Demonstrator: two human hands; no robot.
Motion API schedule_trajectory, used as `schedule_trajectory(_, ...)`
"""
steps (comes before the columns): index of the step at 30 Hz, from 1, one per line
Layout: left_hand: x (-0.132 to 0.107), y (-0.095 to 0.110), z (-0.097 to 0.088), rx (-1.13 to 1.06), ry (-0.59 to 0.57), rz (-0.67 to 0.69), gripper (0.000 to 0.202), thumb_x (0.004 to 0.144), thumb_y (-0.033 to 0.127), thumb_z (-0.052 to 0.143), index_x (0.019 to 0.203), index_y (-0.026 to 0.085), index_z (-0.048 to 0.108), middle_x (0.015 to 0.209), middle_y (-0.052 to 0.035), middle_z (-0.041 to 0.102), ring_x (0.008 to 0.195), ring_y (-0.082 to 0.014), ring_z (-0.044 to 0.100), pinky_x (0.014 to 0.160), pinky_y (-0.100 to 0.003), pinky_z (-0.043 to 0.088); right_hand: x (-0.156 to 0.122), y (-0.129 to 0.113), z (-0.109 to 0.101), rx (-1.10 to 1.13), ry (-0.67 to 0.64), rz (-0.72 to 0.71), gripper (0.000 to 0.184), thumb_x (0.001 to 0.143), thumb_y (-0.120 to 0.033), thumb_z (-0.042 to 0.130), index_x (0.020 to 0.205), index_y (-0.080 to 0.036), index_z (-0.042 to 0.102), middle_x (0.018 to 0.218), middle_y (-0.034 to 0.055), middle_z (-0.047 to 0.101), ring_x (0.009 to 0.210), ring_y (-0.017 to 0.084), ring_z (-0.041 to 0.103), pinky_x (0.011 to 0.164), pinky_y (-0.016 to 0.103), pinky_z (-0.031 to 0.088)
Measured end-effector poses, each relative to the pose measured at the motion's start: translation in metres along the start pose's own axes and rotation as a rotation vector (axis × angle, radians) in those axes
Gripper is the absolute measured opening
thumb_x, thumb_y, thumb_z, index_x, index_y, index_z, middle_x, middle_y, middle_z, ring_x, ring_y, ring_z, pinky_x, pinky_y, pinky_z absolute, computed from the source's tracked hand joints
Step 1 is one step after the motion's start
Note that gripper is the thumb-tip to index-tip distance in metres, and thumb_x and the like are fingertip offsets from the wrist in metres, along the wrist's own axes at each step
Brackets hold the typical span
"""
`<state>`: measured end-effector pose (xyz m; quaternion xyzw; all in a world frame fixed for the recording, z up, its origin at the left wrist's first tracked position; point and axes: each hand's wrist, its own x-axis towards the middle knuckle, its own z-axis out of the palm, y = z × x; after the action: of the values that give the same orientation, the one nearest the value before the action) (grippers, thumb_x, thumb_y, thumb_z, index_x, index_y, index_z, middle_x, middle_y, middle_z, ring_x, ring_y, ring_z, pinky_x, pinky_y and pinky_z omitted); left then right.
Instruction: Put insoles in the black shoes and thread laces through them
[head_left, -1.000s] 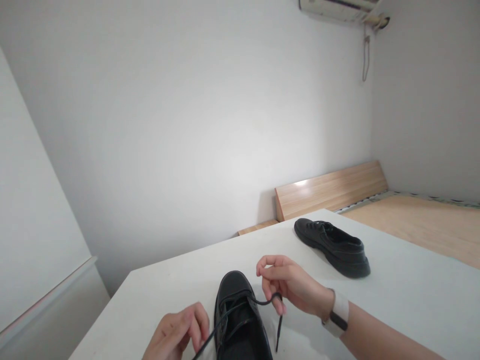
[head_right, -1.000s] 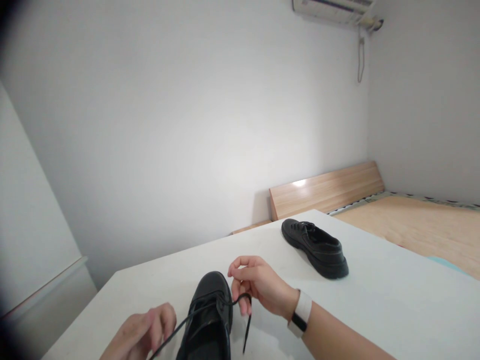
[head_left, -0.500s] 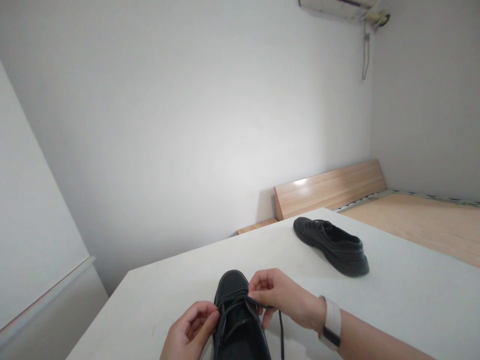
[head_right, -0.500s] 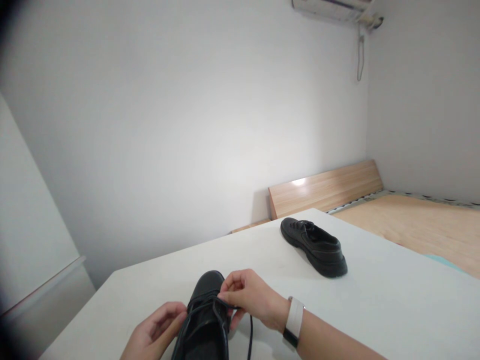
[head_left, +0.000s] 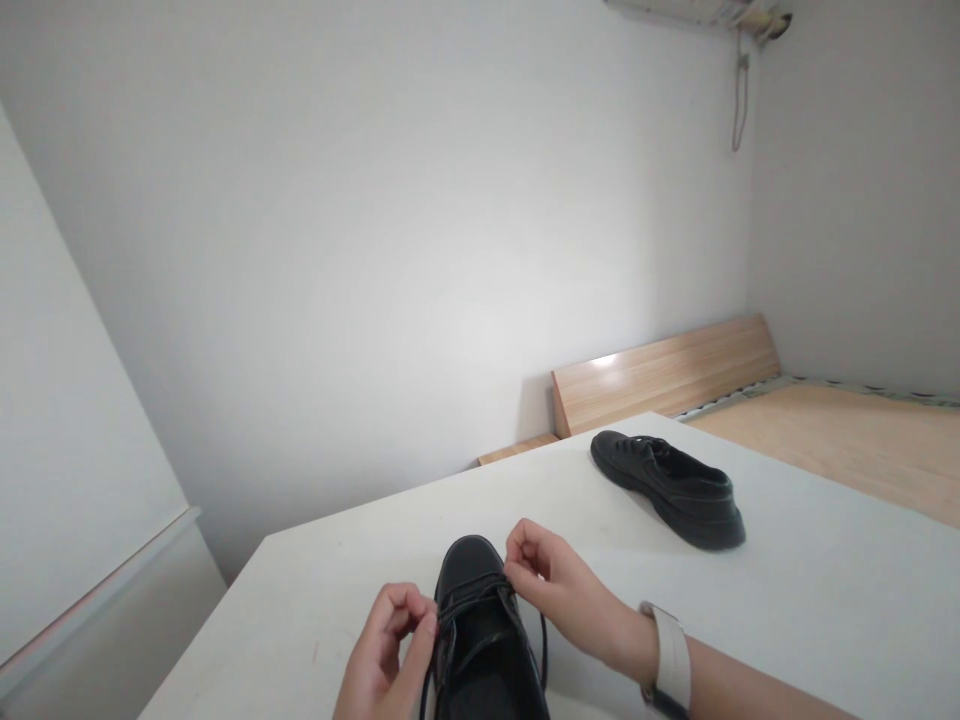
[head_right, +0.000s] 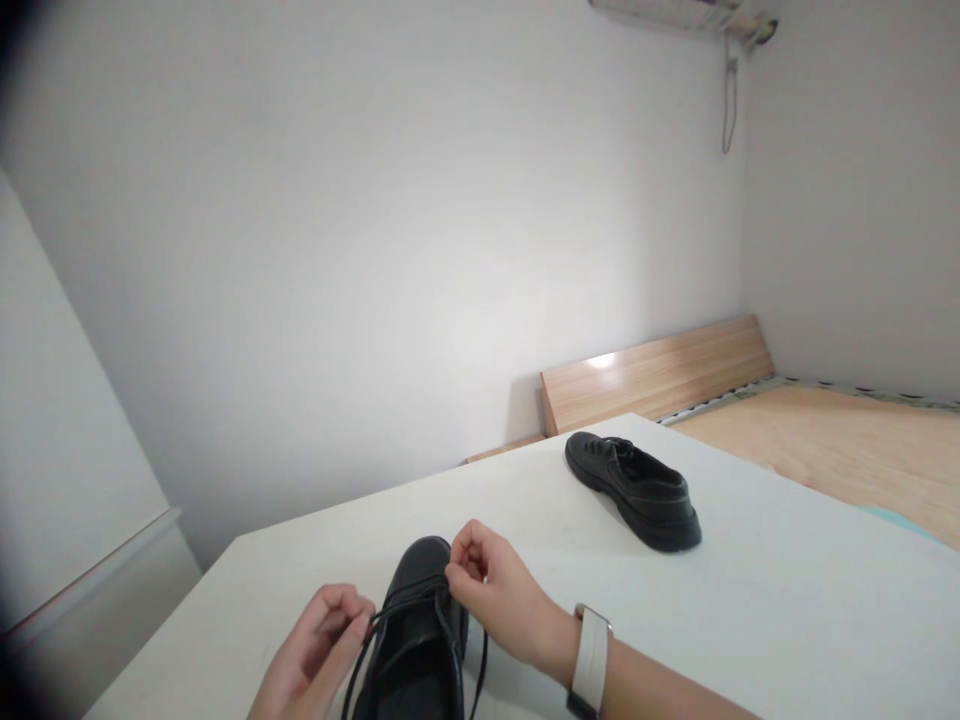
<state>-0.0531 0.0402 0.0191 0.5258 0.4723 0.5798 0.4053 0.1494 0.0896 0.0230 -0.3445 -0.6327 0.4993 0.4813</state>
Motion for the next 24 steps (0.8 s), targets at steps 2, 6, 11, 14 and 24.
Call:
schedule_trajectory(2, 0.004, -0.001, -0.005, -0.164, -0.015, -0.084, 0.045, 0.067, 0.055, 0.083, 0.078, 0.023, 0.055, 0.07, 0.0036, 0.057, 0.069, -0.0147, 0.05, 0.066, -0.022, 0.04, 0.004, 0.001, -0.004, 0.058, -0.032, 0.056, 0.018, 0.074, -0.029, 0.063, 0.079, -0.02, 0.048, 0.061, -0.0073, 0.043, 0.058, 0.01, 0.036, 0.057, 0.026, 0.025)
schedule_trajectory(6, 0.017, -0.007, -0.02, -0.369, -0.023, -0.145, 0.046, 0.062, 0.045, 0.09, 0.081, 0.023, 0.054, 0.066, 0.0048, 0.058, 0.069, -0.0139, 0.054, 0.068, -0.022, 0.045, 0.007, -0.002, -0.014, 0.08, -0.097, 0.111, 0.021, 0.069, -0.026, 0.064, 0.086, -0.018, 0.054, 0.059, -0.0074, 0.048, 0.056, 0.01, 0.038, 0.057, 0.026, 0.026)
schedule_trajectory(11, 0.022, -0.011, -0.032, -0.101, -0.021, -0.055, 0.04, 0.07, 0.049, 0.083, 0.078, 0.022, 0.055, 0.064, 0.0077, 0.048, 0.048, -0.0068, 0.038, 0.047, -0.017, 0.034, 0.009, -0.002, -0.022, -0.01, 0.057, 0.036, 0.024, 0.057, -0.003, 0.059, 0.075, -0.018, 0.062, 0.057, -0.008, 0.044, 0.059, 0.011, 0.035, 0.059, 0.027, 0.025)
schedule_trajectory(14, 0.019, -0.008, -0.032, 0.348, -0.113, 0.107, 0.033, 0.075, 0.049, 0.078, 0.071, 0.021, 0.061, 0.069, 0.0014, 0.056, 0.065, -0.0147, 0.055, 0.06, -0.02, 0.042, 0.01, 0.003, -0.02, 0.018, 0.199, 0.013, 0.025, 0.058, -0.005, 0.059, 0.078, -0.02, 0.061, 0.065, -0.006, 0.05, 0.064, 0.012, 0.04, 0.062, 0.027, 0.028)
schedule_trajectory(24, 0.03, -0.009, -0.047, 0.167, -0.271, -0.036, 0.045, 0.078, 0.056, 0.07, 0.059, 0.018, 0.057, 0.058, 0.0036, 0.044, 0.06, -0.0142, 0.041, 0.058, -0.023, 0.035, 0.01, -0.004, -0.016, 0.393, 0.134, 0.254, 0.024, 0.066, -0.034, 0.062, 0.082, -0.019, 0.054, 0.045, -0.0145, 0.029, 0.04, 0.004, 0.017, 0.043, 0.022, 0.013)
